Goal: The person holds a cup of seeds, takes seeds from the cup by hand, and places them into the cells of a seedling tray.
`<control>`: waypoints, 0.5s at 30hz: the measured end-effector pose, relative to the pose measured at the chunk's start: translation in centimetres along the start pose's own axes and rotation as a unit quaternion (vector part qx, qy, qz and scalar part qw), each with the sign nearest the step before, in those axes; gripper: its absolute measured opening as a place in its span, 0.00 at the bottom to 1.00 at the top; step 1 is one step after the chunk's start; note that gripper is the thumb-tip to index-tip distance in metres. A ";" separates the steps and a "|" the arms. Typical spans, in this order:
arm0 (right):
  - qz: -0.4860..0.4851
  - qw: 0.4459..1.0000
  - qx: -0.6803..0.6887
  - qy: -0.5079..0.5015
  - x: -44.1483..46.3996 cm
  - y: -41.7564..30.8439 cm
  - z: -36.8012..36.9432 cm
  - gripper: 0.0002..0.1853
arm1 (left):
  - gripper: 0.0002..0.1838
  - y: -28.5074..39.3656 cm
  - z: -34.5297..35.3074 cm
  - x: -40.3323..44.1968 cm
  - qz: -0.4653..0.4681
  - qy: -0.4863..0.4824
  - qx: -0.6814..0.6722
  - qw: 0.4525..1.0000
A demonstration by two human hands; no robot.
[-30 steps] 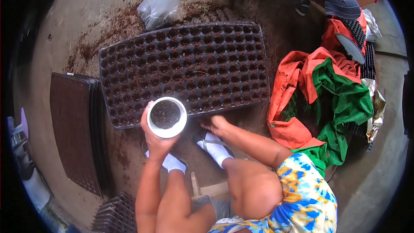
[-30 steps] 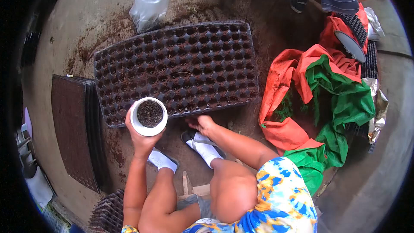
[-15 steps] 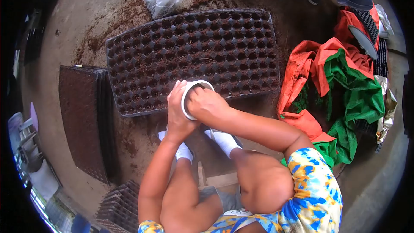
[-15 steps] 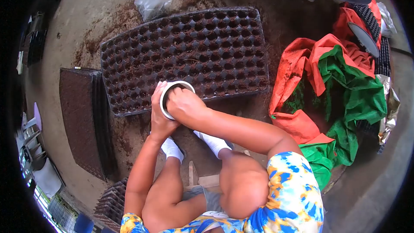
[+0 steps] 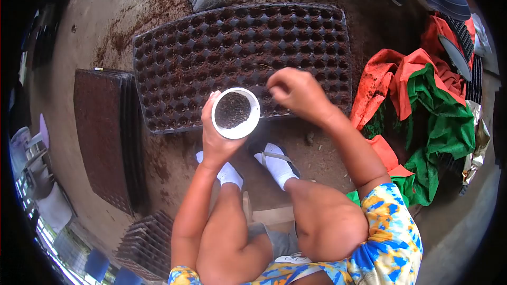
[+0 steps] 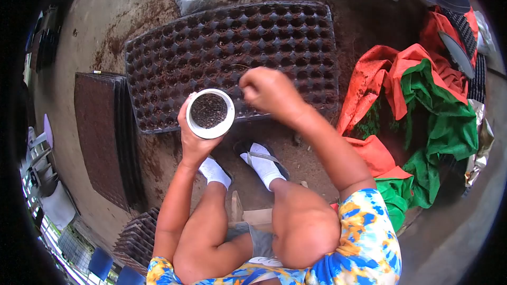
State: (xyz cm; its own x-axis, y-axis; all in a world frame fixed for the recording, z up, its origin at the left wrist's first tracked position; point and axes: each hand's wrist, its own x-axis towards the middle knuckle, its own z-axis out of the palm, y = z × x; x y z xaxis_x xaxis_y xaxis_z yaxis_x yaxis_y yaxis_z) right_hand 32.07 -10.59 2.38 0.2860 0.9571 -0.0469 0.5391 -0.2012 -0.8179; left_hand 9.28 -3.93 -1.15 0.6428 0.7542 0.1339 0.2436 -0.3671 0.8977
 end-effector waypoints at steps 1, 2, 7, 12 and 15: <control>0.043 0.999 -0.030 -0.002 -0.1 1.8 -0.4 0.06 | 0.56 -0.1 -0.3 0.0 -0.004 0.007 -0.002 1.000; 0.077 0.997 -0.022 -0.015 -0.2 2.9 -0.5 0.07 | 0.56 -0.2 -0.6 0.1 -0.007 0.012 -0.002 1.000; 0.126 0.991 -0.021 -0.041 -0.1 5.3 0.0 0.10 | 0.56 -1.0 -1.4 -0.4 -0.025 0.028 -0.013 0.999; 0.163 0.986 -0.022 -0.011 1.9 4.3 -0.7 0.10 | 0.56 -1.1 -1.8 -0.6 -0.035 0.028 -0.024 0.999; 0.160 0.987 -0.010 0.000 2.7 4.9 -0.6 0.10 | 0.57 -1.0 -1.9 -0.7 -0.030 0.028 -0.024 0.999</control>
State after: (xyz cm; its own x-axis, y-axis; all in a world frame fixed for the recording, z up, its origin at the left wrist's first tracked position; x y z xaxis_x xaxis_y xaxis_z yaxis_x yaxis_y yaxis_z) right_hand 35.93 -9.12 -1.45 0.4446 0.8435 -0.3015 0.4365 -0.4979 -0.7494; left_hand 7.25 -3.03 -1.37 0.5868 0.8035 0.1005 0.2456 -0.2949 0.9234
